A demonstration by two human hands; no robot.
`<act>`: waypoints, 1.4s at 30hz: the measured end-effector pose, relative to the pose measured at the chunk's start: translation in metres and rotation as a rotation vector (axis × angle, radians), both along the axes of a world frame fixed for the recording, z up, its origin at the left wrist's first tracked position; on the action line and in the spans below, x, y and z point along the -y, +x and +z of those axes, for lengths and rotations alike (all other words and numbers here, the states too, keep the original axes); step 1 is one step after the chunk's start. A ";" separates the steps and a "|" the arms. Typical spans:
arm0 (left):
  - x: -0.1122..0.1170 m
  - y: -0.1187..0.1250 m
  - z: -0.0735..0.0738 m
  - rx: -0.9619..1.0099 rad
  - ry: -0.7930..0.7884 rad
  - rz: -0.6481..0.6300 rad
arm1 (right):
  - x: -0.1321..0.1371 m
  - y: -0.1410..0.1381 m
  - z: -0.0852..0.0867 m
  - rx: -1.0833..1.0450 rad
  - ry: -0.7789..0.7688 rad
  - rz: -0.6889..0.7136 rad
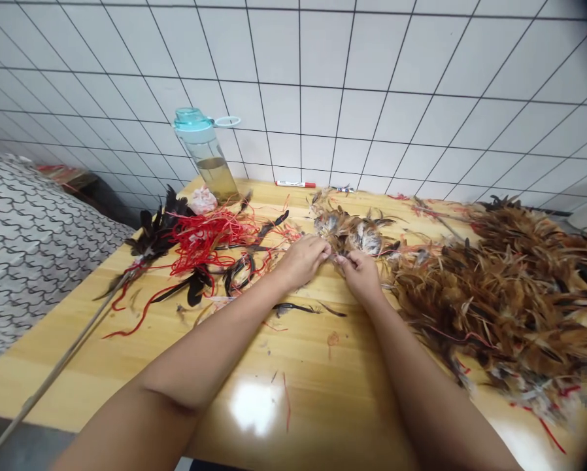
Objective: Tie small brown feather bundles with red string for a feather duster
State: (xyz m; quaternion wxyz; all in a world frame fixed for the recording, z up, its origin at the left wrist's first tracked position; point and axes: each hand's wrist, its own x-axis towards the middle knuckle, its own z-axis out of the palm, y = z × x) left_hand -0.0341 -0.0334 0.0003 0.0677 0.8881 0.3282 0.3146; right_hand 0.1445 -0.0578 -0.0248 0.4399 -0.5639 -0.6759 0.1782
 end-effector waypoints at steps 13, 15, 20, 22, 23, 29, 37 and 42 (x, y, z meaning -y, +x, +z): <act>0.002 0.003 0.000 -0.168 0.173 0.056 | 0.000 -0.006 0.003 0.001 -0.055 0.053; 0.003 0.004 0.001 -0.174 0.175 0.058 | 0.000 -0.006 0.002 -0.009 -0.063 0.053; 0.006 0.005 0.000 -0.132 0.143 0.031 | 0.000 -0.005 0.001 -0.029 -0.088 0.082; 0.007 0.005 0.002 -0.096 0.123 0.018 | 0.001 -0.005 0.003 -0.060 -0.101 0.096; 0.008 0.005 0.003 -0.059 0.116 0.018 | 0.001 -0.005 0.003 -0.096 -0.117 0.106; 0.007 0.001 0.012 0.309 0.019 0.245 | 0.003 -0.004 0.006 -0.439 -0.288 0.125; 0.001 0.012 0.000 0.357 -0.558 0.022 | -0.003 -0.001 0.000 -0.154 -0.109 0.098; 0.005 0.020 -0.004 0.349 -0.570 0.154 | 0.001 -0.008 -0.003 0.117 0.042 0.043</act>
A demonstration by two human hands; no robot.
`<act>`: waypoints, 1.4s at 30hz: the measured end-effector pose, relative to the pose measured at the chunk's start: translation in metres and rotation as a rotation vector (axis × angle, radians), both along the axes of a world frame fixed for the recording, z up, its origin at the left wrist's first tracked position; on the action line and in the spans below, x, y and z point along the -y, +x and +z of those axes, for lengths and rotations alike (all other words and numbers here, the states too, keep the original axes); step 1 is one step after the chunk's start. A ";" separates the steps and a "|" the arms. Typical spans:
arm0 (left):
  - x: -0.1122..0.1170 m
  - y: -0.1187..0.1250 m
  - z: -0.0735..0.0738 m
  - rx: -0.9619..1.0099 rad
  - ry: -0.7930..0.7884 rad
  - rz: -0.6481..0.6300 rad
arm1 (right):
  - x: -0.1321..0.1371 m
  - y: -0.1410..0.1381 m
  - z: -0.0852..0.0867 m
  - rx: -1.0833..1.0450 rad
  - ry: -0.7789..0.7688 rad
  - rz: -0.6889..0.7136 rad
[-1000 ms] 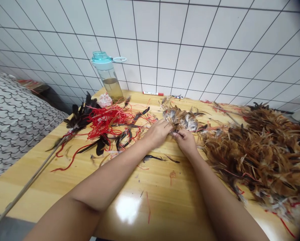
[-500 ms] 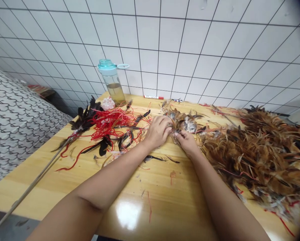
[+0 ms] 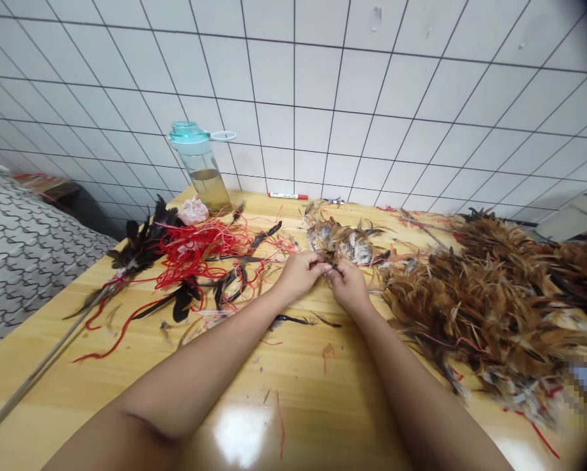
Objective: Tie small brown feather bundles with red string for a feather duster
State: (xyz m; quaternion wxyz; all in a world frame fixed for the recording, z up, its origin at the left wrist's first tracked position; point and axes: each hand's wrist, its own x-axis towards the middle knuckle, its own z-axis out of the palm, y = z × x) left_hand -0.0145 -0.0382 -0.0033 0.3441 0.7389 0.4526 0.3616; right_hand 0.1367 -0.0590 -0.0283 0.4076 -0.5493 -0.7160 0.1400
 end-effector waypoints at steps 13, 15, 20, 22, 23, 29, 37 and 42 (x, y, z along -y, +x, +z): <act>0.003 0.001 0.000 0.253 -0.063 0.075 | 0.006 -0.009 0.002 -0.039 -0.022 -0.016; 0.001 0.000 -0.001 0.412 -0.202 0.105 | 0.004 -0.008 0.003 -0.143 -0.046 0.010; -0.007 0.000 -0.006 0.694 -0.370 0.092 | 0.004 -0.007 0.007 -0.407 -0.198 0.036; -0.009 0.000 -0.008 0.758 -0.402 0.065 | 0.004 -0.007 0.009 -0.463 -0.238 0.057; -0.010 0.000 -0.009 0.775 -0.415 0.053 | 0.004 -0.008 0.010 -0.479 -0.245 0.067; -0.008 0.000 -0.007 0.803 -0.467 0.011 | 0.005 -0.007 0.009 -0.467 -0.239 0.089; -0.004 0.003 -0.004 0.848 -0.495 -0.053 | 0.002 -0.004 0.002 -0.375 -0.184 0.112; -0.003 0.003 -0.004 0.824 -0.485 -0.048 | 0.002 -0.004 0.003 -0.364 -0.186 0.112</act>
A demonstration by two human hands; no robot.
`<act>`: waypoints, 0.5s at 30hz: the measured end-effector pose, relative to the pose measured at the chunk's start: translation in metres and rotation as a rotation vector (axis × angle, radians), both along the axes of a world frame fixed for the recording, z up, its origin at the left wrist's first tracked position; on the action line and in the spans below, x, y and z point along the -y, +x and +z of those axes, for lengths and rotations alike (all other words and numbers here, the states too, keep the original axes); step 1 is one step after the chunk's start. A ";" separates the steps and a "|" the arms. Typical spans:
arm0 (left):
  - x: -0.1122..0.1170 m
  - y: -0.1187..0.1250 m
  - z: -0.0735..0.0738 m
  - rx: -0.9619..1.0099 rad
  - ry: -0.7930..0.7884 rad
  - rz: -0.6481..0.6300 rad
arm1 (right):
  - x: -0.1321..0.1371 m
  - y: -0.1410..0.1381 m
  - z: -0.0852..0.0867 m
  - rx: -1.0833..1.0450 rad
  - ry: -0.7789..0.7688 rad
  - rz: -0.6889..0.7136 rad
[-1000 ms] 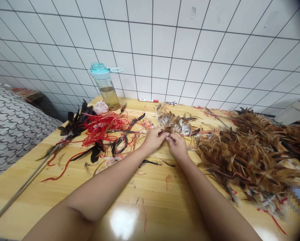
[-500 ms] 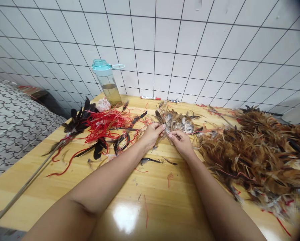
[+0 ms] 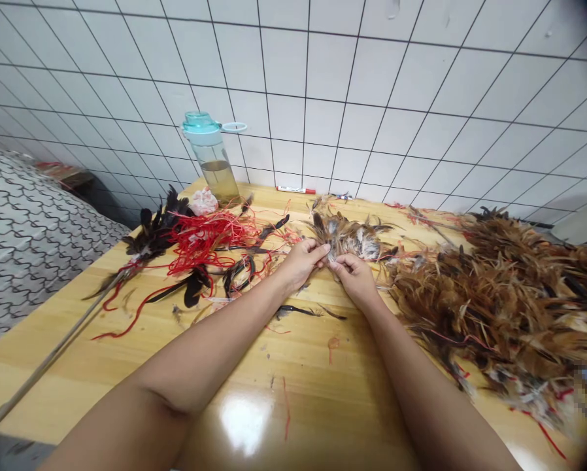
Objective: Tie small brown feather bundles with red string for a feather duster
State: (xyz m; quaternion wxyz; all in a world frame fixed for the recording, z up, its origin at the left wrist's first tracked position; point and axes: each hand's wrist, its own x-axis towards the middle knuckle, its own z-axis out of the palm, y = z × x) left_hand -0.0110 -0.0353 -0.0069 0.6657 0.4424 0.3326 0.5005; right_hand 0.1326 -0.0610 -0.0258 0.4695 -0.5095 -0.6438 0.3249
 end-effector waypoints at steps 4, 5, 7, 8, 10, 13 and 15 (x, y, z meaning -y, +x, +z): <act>-0.003 -0.004 0.000 -0.030 0.031 0.021 | 0.003 -0.002 0.006 -0.124 -0.092 0.039; -0.004 -0.005 0.000 -0.053 0.047 0.028 | 0.004 -0.002 0.008 -0.163 -0.121 0.042; -0.005 -0.008 0.000 -0.137 0.089 0.037 | 0.004 -0.002 0.010 -0.220 -0.161 0.041; -0.005 -0.009 0.000 -0.194 0.112 0.040 | 0.004 -0.001 0.011 -0.236 -0.170 0.044; -0.003 -0.010 0.000 -0.312 0.156 0.034 | 0.003 0.000 0.010 -0.237 -0.178 0.062; 0.000 -0.009 0.001 -0.408 0.213 0.008 | 0.001 0.003 0.007 -0.210 -0.159 0.091; 0.002 -0.008 0.001 -0.424 0.251 -0.004 | 0.000 0.005 0.006 -0.187 -0.129 0.106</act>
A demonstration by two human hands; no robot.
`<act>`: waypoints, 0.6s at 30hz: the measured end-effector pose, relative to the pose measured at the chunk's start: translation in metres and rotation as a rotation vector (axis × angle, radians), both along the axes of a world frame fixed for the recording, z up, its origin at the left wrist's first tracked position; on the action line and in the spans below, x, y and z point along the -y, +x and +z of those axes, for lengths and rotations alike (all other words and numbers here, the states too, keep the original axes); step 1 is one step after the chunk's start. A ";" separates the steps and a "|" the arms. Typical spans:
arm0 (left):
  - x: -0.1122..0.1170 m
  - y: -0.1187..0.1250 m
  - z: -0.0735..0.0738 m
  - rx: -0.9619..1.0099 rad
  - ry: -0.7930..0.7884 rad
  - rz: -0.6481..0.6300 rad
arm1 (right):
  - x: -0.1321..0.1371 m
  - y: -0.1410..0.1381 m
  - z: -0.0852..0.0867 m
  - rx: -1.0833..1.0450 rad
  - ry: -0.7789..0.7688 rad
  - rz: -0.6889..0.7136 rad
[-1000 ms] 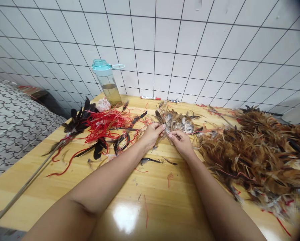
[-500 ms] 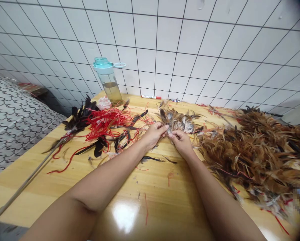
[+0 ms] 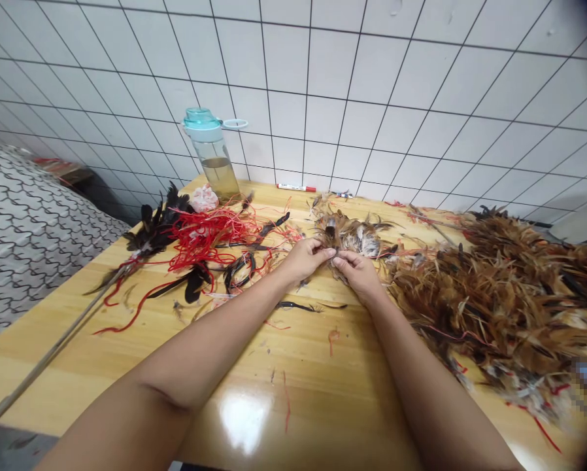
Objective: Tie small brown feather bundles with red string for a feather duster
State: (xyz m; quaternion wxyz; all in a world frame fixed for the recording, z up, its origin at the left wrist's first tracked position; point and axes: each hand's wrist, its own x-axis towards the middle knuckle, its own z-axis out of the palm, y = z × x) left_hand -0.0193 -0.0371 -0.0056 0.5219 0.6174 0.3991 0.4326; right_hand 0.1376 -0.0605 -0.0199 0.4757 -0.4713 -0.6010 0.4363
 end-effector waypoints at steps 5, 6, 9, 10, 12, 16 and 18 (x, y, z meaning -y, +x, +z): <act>0.000 0.003 -0.001 -0.031 0.109 0.009 | -0.001 0.001 0.000 0.150 0.124 0.037; 0.000 0.003 -0.001 -0.033 0.120 0.011 | -0.001 0.001 0.000 0.176 0.150 0.033; 0.002 0.005 -0.001 -0.004 0.110 -0.001 | -0.002 0.001 -0.001 0.200 0.181 0.018; 0.002 0.005 -0.001 0.014 0.094 -0.010 | -0.002 0.001 -0.002 0.199 0.182 0.018; 0.003 0.006 0.001 0.048 0.062 -0.032 | -0.003 0.001 -0.004 0.195 0.179 0.031; 0.005 0.007 0.003 0.099 0.043 -0.055 | -0.004 0.001 -0.006 0.194 0.176 0.063; 0.006 0.008 0.003 0.115 0.041 -0.067 | -0.005 0.001 -0.006 0.200 0.188 0.061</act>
